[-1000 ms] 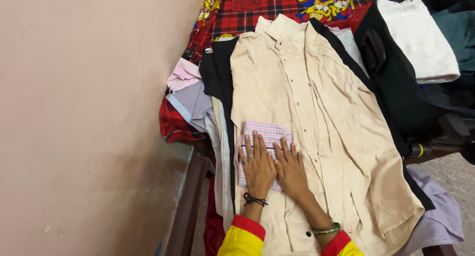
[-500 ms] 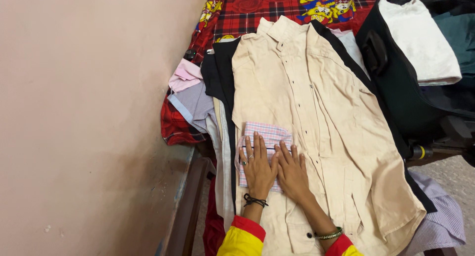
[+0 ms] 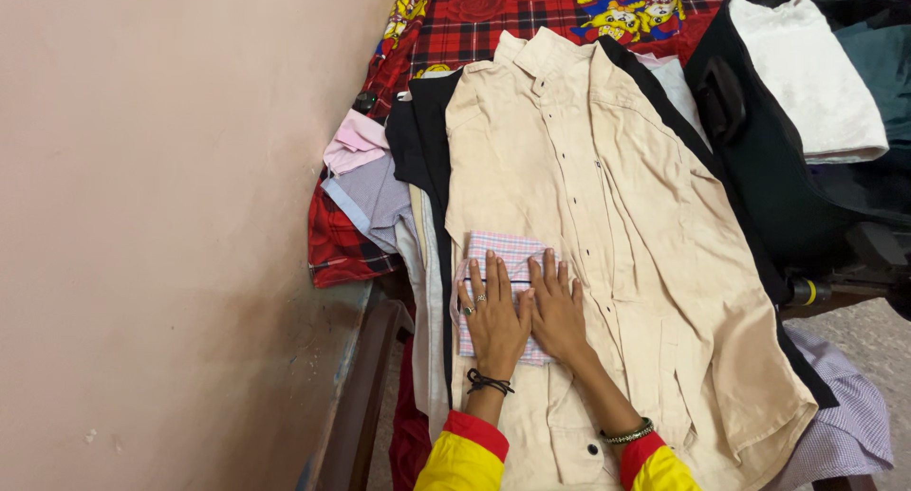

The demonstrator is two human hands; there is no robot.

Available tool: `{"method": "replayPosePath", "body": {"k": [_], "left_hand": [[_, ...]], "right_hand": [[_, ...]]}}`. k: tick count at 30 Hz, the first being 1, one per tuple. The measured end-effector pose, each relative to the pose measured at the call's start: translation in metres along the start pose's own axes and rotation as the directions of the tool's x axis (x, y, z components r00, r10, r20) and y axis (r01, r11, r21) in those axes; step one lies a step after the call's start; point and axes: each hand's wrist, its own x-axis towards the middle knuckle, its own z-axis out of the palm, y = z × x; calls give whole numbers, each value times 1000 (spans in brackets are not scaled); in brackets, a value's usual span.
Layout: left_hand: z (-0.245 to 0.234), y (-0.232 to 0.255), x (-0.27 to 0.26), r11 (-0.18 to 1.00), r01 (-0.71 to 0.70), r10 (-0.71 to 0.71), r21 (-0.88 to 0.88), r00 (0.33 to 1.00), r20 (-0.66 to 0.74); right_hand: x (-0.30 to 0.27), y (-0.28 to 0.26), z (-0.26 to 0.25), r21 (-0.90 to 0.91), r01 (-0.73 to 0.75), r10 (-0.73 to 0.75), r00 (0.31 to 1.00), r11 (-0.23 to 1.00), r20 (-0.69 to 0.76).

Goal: The person folds a checkered shirt and buttons a beige shirt while sitting by a bed.

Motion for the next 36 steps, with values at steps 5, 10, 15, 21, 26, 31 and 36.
{"method": "replayPosePath", "body": {"k": [5, 10, 15, 21, 26, 31, 36], "left_hand": [[-2, 0, 0, 1000, -5, 5, -8, 1000, -7], [-7, -2, -4, 992, -38, 33, -120, 998, -48], [-1, -7, -9, 971, -27, -13, -239, 986, -164], [-14, 2, -14, 990, -14, -28, -142, 957, -290], [-20, 9, -15, 993, 3, -38, -115, 952, -302], [-24, 9, -14, 983, 32, -77, -181, 965, -251], [-31, 13, -19, 846, 215, -305, -488, 946, -112]], "right_hand": [[2, 0, 0, 56, -24, 25, 1000, 998, -11], [-15, 5, -6, 289, -32, 47, 998, 957, -43], [-36, 0, -10, 351, -13, 66, 988, 936, -141], [-29, -6, -17, 373, -280, 315, 948, 885, -36], [-9, 17, -18, 793, -307, 374, 921, 527, 109], [-7, 3, -25, 845, -353, 388, 902, 403, 191], [-12, -23, -54, 925, -322, 350, 906, 201, 239]]}}
